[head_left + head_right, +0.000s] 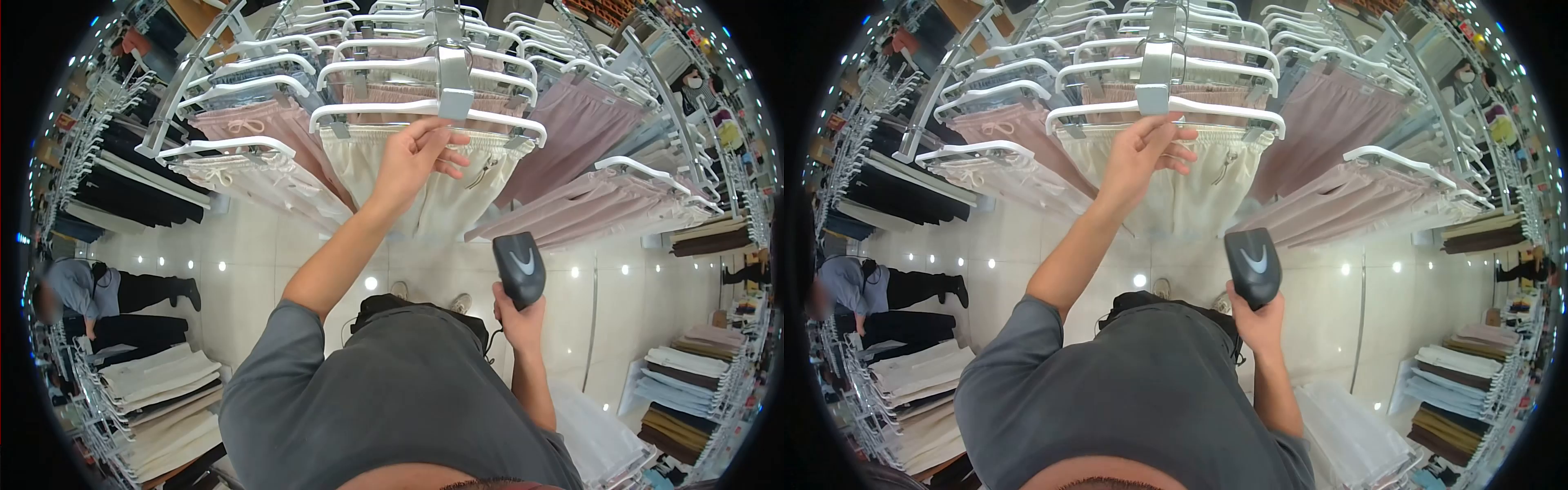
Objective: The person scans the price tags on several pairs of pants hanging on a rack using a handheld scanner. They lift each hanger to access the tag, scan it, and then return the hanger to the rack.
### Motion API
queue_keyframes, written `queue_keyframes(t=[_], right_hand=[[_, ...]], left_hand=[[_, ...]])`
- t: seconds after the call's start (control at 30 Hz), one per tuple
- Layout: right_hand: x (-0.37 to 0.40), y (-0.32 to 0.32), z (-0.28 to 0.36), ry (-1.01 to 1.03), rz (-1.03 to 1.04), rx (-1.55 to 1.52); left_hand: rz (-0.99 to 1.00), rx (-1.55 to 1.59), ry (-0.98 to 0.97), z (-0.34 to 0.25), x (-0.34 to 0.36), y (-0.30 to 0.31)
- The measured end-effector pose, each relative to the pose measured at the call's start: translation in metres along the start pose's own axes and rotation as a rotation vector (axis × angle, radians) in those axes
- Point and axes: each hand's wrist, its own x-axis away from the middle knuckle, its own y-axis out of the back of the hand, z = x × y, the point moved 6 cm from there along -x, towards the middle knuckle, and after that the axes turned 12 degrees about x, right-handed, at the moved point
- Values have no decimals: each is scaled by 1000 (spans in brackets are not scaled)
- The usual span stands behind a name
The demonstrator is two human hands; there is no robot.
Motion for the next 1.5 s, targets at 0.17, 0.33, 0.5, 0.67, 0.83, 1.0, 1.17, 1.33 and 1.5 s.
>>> queue_keyframes(t=[0.17, 0.33, 0.5, 0.67, 0.83, 1.0, 1.17, 1.33, 1.5], right_hand=[[1, -2, 23, 149, 0, 57], [-7, 17, 26, 159, 30, 67], [-14, 52, 14, 141, 7, 90], [-38, 96, -7, 180, -83, 162], [-65, 131, -48, 52, -55, 12], [-70, 153, -53, 193, -1, 5], [-69, 184, -66, 249, 51, -35], [-65, 208, -91, 124, 94, -104], [-64, 224, -101, 139, 122, -31]], left_hand=[[-33, -24, 36, 25, 25, 10], [-93, -70, 310, 105, 79, 20], [-121, -37, 465, 175, 133, -7], [-84, -85, 539, 214, 147, -56], [-13, -255, 469, 234, 139, -99], [-23, -230, 491, 266, 136, -132], [3, -217, 495, 300, 134, -164], [-35, -121, 537, 307, 134, -194], [14, -205, 551, 310, 136, -206]])
